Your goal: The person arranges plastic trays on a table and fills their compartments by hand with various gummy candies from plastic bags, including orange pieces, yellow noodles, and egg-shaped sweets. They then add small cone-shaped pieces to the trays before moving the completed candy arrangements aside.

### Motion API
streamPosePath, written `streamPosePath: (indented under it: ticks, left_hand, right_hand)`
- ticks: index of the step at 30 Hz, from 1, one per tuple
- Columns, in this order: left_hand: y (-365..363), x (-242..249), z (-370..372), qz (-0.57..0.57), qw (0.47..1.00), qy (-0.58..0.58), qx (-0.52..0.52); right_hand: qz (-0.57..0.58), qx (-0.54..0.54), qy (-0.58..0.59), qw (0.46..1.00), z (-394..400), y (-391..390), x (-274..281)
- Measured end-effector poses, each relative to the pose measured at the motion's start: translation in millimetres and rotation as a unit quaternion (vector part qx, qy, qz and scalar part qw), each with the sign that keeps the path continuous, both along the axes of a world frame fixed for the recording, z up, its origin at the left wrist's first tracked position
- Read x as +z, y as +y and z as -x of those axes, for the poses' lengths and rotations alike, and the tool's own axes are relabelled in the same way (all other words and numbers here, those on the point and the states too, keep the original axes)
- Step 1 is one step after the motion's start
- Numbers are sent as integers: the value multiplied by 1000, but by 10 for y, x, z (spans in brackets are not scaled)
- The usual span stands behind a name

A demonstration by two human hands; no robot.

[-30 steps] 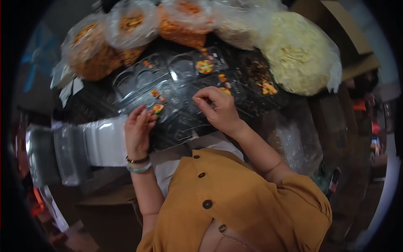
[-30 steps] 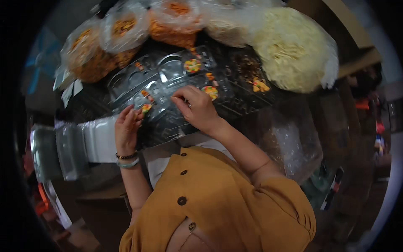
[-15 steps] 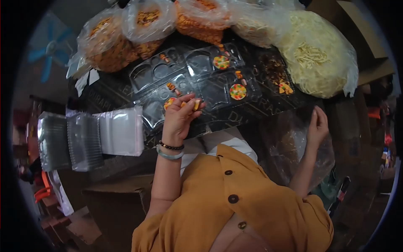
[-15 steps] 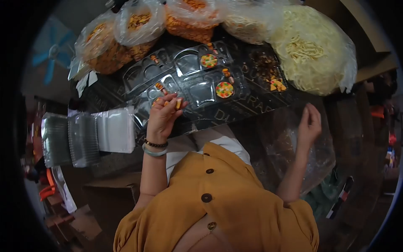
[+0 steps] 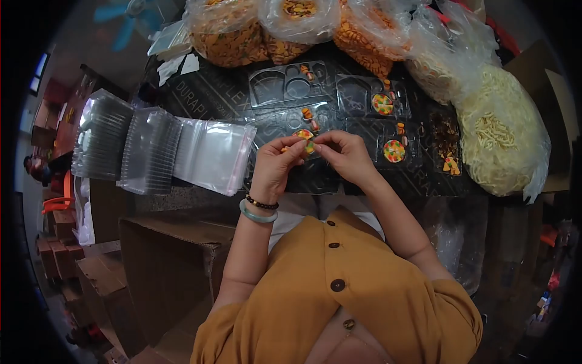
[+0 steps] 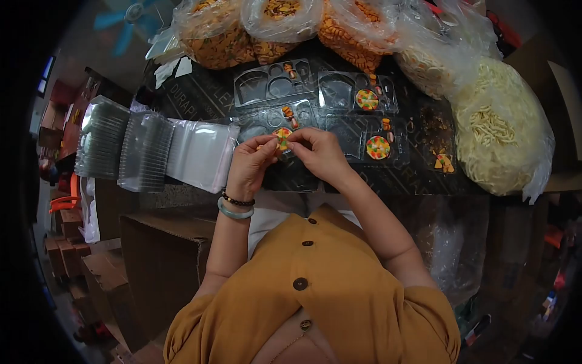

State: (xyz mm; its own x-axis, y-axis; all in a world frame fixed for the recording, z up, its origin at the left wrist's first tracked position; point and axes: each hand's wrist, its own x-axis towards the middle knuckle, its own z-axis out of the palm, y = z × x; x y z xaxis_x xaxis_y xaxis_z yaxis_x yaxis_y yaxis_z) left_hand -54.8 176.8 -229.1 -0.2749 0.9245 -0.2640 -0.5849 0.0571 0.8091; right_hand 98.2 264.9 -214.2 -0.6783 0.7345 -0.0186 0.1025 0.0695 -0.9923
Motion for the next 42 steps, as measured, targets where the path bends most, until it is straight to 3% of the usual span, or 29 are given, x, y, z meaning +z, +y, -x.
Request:
streamPosePath:
  ticks: [2,6,11,15,17,24,26,27,29,30,32,33,35,36,38,42]
  left_hand:
    - [-33,-24,104,21,999,-19,19]
    - [-90,8,178,34,998,-35,31]
    - [-122,-68,213,16,1000,-15,17]
    - [-140,-29,183,5,999,6,31]
    - [-137,-27,157,-8,999,-2,41]
    - [-91,-15,177,6,1000,-16,4]
    - [-82,59,192,3,1000,-12,20]
    - [-74,55,212,3,1000,-12,20]
    - [-54,26,255,44,995,78,36]
    - [-22,4,259,44,995,78,37]
    - [62,-69,256,84,959,265,61]
    - [102,-153,263,84,959,265,62]
    - [169,-315,263,70,901,422,71]
    - [181,-295,252,70,901,422,71]
    - [189,-259,232,91,875,473,49]
    - [239,-348,239,96,887,447,56]
  right_hand:
    - [-193,-50,-68,978,35,66,-27]
    - [-282,-35,-79,956,197,114,-224]
    - [-468,7,-121,875,340,51,-277]
    - [-454,-31,-95,885,343,20,-168]
    - [-269,-19,-10,963,333,14,-163]
    - [-301,5,8,953,252,56,-85]
    - [-163,-8,-57,985,220,54,-30]
    - [-163,-8,-57,985,202,77,-34]
    - [-282,25,-47,958,166,151,-65]
    - [-283,26,-47,958,154,192,-110]
    - [-364,103,-12,926,142,271,-213]
    - [-364,103,-12,925,140,297,-219]
    - [-460,147,7,876,130,335,-221]
    - [-460,147,6,876,133,329,-200]
    - [-475,29,-48,878,138,280,-156]
    - [-478,17,-153,865,169,161,-115]
